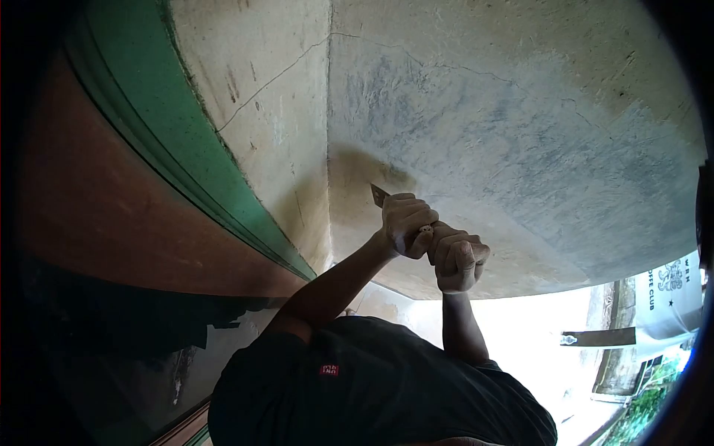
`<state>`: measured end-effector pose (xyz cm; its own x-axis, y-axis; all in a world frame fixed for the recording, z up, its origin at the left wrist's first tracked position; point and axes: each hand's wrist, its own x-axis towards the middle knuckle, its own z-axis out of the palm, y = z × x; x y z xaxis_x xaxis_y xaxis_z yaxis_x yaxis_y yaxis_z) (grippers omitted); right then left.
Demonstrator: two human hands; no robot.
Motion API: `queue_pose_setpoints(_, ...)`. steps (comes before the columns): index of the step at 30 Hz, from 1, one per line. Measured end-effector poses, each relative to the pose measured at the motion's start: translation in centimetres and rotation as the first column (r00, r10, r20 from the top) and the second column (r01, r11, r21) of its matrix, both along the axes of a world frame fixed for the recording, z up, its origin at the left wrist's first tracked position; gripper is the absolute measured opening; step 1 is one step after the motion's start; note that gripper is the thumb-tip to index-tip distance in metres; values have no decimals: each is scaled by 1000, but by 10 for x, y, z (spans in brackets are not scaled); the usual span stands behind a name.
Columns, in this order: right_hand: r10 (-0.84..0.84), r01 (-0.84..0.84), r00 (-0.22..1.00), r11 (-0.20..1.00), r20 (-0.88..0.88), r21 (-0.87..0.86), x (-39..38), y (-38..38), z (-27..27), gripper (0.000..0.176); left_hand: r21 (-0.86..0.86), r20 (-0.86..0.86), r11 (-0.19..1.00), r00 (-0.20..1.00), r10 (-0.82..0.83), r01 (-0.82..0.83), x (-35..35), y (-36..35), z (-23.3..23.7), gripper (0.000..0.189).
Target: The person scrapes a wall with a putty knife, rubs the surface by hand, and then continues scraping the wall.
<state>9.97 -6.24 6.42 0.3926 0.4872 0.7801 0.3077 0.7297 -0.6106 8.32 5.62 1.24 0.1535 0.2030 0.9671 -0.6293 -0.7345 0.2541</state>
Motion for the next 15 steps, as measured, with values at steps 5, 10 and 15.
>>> queue_pose_setpoints(5, -36, -22, 941, 986, 337, 165, -33, -4, 28, 40, 24, 149, 974, 962, -227, 226, -11, -14, 23, 44)
queue_pose_setpoints(10, -7, 4, 984, 1000, 177, 14, -2, 2, -5, 51, 117, 64, 993, 997, -40, 33, -8, 5, 2, 33)
queue_pose_setpoints(15, -69, -20, 923, 974, 380, 225, -26, -12, 4, 34, 237, 215, 960, 955, -202, 150, -7, -7, 32, 28)
